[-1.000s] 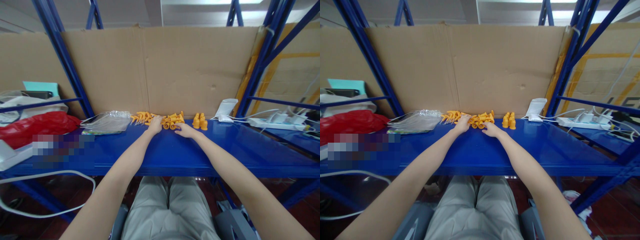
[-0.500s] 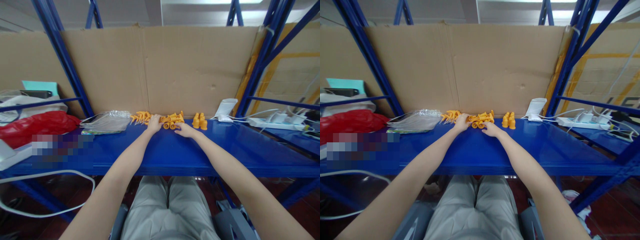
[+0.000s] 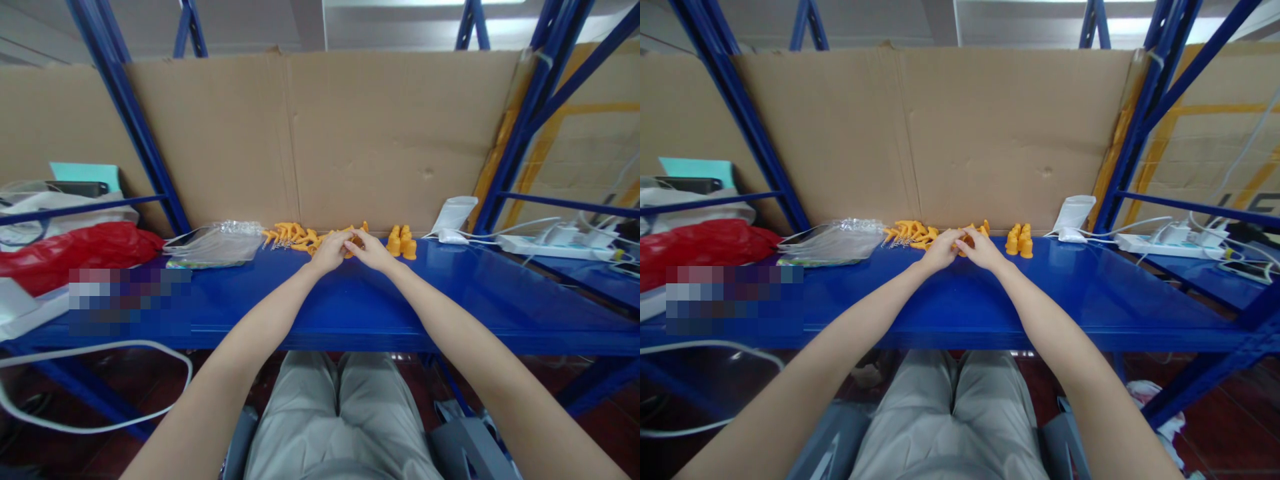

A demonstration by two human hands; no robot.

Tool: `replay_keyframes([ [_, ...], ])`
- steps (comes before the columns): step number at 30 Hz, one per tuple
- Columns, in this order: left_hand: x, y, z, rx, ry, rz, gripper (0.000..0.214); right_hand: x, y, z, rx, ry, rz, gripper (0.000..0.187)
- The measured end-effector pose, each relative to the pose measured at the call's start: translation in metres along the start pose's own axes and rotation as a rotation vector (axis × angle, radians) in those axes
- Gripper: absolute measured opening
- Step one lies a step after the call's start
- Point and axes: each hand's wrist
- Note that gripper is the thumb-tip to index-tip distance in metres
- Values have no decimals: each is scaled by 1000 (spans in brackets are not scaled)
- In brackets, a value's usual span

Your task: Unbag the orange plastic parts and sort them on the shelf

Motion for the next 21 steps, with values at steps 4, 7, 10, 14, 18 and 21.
replay_keyframes([
  [4,-7,1,-2,-74,46,-39,38,3,0,2,-13,43,-48,31],
  [7,-3,2,-8,-53,12,-92,38,2,1,5,-60,86,-95,38],
  [10,10,6,-18,89,-79,-146,42,0,2,8,-93,133,-154,41],
  [14,33,16,-34,489,-274,-154,53,-2,4,5,-144,167,-208,40],
  [18,42,23,-45,726,-316,-210,60,-2,5,-2,-179,160,-262,44],
  [21,40,22,-46,713,-270,-245,53,-1,6,-3,-164,175,-262,44],
])
Point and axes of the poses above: each hand's wrist, its own y-axis away from the middle knuckle, its own x-axis out of the back of the hand, z = x × y, and after that the axes turned 8 degrees about -x, right-handed
